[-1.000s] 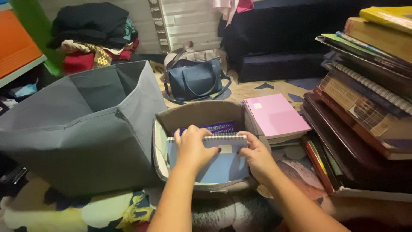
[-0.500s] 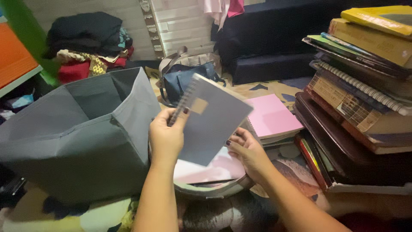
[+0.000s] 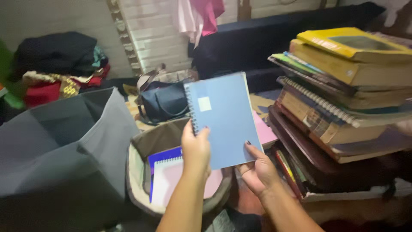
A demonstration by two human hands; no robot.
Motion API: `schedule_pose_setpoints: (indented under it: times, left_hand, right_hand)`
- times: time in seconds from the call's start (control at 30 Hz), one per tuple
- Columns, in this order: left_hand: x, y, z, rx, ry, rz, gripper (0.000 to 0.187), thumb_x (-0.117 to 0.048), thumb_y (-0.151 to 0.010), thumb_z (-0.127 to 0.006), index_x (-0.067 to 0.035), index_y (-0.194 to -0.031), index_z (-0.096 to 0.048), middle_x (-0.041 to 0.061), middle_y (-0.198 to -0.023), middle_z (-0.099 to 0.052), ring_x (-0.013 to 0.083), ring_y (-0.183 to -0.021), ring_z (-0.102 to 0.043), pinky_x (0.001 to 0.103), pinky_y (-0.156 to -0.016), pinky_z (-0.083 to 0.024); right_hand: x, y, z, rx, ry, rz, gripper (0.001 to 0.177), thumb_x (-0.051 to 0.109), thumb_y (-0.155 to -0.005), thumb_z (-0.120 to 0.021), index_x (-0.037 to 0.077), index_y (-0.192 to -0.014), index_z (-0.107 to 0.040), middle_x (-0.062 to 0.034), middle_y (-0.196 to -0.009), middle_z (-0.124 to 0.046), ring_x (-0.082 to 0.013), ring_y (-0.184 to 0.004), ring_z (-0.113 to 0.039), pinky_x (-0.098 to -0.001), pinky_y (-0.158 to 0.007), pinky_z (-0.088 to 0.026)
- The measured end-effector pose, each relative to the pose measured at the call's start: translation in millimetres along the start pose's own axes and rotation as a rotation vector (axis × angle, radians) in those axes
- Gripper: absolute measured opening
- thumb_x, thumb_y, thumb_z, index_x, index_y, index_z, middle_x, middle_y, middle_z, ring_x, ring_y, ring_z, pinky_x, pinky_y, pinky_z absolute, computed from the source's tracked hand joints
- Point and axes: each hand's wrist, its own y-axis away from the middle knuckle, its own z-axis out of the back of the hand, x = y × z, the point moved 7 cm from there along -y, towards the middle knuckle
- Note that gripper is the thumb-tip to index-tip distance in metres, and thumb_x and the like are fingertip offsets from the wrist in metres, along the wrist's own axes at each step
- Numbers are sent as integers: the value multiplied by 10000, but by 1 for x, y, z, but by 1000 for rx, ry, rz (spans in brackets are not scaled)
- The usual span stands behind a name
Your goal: The person removes notebooks and books from a gray fabric storage bin and places them onto a stack on a nearby table. The person handles each item one at a time, including a yellow Bible, a green notebook, and several spiral-bound notebooks.
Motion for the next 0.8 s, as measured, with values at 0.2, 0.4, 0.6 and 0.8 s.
schedule_pose_setpoints:
  times: [0.2, 0.4, 0.6, 0.8]
  left_hand:
    - [37, 17, -55, 311, -491, -207, 668, -141, -777, -740, 16, -1393, -535, 183, -1330, -597, 288, -1236, -600, 362, -1048, -462]
    - [86, 32, -67, 402, -715, -108, 815, -201, -772, -745, -2, -1493, -421, 296, -1577, -266, 384, -1457, -364, 373, -1160, -337]
    - [118, 32, -59, 431, -820, 111, 878, -235, -766, -725, 4, -1526, -356, 270, -1662, -125, 361, -1549, -216, 355, -1212, -263]
    - [140, 23, -59, 446, -754, 140, 886, -226, -748, -710, 17, -1520, -350, 232, -1681, -138, 331, -1555, -216, 336, -1210, -271]
  right_hand:
    - [59, -38, 13, -54, -31, 103, 366, 70, -942, -553, 47, -1305, -592, -110, -1249, -682, -260, -1170, -657, -460, -1054, -512]
    - [70, -89, 41, -20, 3, 94, 351, 134, -996, -534, -6, -1317, -565, -167, -1305, -650, -307, -1225, -630, -485, -1086, -493]
    - [51, -114, 61, -48, 59, -41, 390, 49, -891, -519, -37, -1268, -565, -222, -1248, -664, -381, -1198, -621, -582, -1007, -496]
    - [57, -103, 68, -285, 685, 203, 479, 6, -818, -647, -105, -1265, -518, -262, -1091, -594, -393, -877, -558, -538, -706, -398]
